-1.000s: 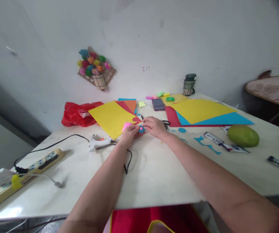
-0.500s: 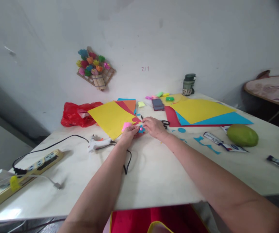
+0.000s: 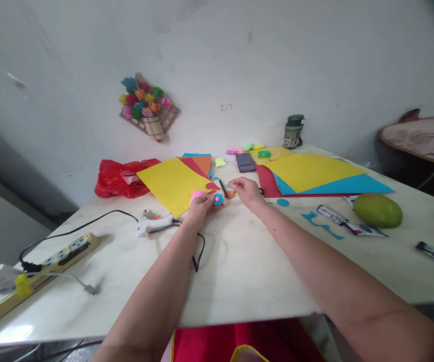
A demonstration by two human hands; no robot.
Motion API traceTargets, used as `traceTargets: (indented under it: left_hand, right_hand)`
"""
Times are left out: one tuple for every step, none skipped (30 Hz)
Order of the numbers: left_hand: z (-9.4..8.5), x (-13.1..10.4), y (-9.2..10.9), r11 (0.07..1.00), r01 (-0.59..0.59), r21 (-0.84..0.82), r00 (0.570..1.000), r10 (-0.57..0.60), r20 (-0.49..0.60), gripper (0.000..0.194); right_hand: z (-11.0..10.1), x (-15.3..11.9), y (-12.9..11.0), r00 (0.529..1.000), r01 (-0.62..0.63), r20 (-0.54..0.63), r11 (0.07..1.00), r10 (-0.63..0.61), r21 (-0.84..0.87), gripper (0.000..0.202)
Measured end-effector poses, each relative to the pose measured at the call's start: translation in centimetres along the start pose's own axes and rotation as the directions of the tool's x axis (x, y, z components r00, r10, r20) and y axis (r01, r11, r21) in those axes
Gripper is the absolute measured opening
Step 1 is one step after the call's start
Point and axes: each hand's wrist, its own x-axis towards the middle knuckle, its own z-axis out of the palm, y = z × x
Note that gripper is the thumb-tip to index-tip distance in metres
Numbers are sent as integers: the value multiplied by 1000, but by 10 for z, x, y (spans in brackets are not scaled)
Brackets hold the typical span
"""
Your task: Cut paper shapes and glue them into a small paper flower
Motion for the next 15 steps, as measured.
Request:
traceTargets:
  left_hand:
    - [0, 0, 0, 1000, 1, -3, 1000, -1, -4, 28]
    - [1, 0, 1, 1000, 0, -7, 1000, 0, -5, 28]
    - [1, 0, 1, 1000, -3, -9, 1000, 3, -4, 28]
    - [1, 0, 1, 1000, -7, -9, 1000, 7, -3, 28]
    - [1, 0, 1, 1000, -11, -5, 1000, 11, -1, 28]
    - [1, 0, 1, 1000, -15, 0, 1000, 15, 1, 28]
    - [1, -1, 1, 1000, -18, 6, 1000, 18, 5, 27]
    - [1, -1, 0, 1000, -21, 12, 1000, 21, 12, 27]
    - [1, -1, 0, 1000, -26, 16, 999, 26, 20, 27]
    - [0, -1, 0, 999, -33, 17, 999, 33, 27, 27]
    - [0, -1, 0, 999, -41, 16, 999, 41, 35, 27]
    - [0, -1, -1, 999, -50, 13, 998, 50, 44, 27]
    - [-1, -1, -1, 998, -58, 9, 997, 57, 54, 27]
    - [-2, -1, -2, 998, -63, 4, 996, 63, 65, 27]
    - [-2, -1, -2, 998, -65, -1, 995, 65, 74, 27]
  right_hand:
    - [-2, 0, -3, 995, -97, 17, 988, 96, 121, 4]
    - [-4, 0, -6, 986, -166, 51, 956, 158, 243, 5]
    - [-6, -1, -9, 978, -207, 87, 913, 188, 351, 5]
    - [-8, -1, -12, 973, -231, 113, 872, 202, 431, 7]
    - [-9, -2, -14, 969, -245, 133, 843, 206, 478, 9]
    - [-10, -3, -15, 968, -249, 148, 833, 201, 494, 11]
    - [-9, -3, -16, 969, -243, 161, 844, 188, 479, 12]
    - [-8, -3, -15, 971, -225, 171, 871, 166, 436, 12]
    - [-6, -4, -13, 975, -191, 176, 909, 134, 370, 12]
    - [-3, -4, -12, 980, -135, 176, 950, 87, 283, 12]
    - [-1, -4, -10, 985, -55, 171, 982, 24, 179, 11]
    - [1, -5, -8, 984, 43, 168, 997, -53, 66, 10]
    - [3, -6, -7, 977, 144, 167, 989, -135, -45, 11]
    - [4, -7, -7, 962, 235, 175, 961, -209, -144, 11]
    - [4, -8, -7, 946, 304, 185, 926, -266, -223, 12]
